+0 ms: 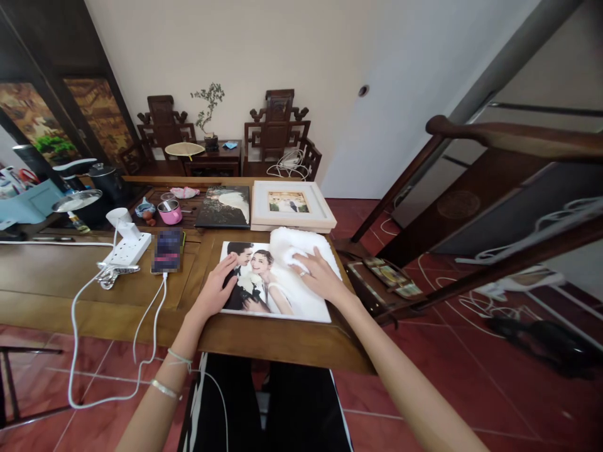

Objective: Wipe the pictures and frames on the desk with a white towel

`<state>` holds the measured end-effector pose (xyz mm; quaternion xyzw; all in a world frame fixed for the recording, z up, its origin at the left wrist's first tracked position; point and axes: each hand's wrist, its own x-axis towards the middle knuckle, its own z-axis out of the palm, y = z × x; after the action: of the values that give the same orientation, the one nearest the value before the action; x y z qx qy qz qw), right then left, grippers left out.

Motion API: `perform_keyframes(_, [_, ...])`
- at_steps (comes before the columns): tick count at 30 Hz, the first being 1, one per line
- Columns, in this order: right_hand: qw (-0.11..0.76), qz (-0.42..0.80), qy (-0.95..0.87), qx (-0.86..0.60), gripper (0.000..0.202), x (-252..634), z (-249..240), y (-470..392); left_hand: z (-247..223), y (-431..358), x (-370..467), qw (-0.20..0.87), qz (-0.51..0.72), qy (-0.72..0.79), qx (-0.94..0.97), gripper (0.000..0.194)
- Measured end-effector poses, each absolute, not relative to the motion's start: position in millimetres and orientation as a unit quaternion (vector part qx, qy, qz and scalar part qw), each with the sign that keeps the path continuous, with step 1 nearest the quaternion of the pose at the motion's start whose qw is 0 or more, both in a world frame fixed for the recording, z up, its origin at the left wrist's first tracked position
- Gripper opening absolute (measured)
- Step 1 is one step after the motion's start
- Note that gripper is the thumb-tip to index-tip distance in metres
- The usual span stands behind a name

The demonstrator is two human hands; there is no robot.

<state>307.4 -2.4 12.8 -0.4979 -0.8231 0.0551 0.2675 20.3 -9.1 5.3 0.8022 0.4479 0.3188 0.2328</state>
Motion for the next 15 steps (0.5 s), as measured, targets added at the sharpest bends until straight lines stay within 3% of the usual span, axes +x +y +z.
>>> perform_keyframes(10, [0.2,0.088,-0.886,-0.41,0.018,303,32,-123,8,-10,23,0.235,0.316,0.455,0.798,0.044])
perform_keyframes(15, [0.192,0.114,-0.892,-0.393,0.017,309,34,-128,8,-10,23,0.233,0.311,0.451,0.803,0.044])
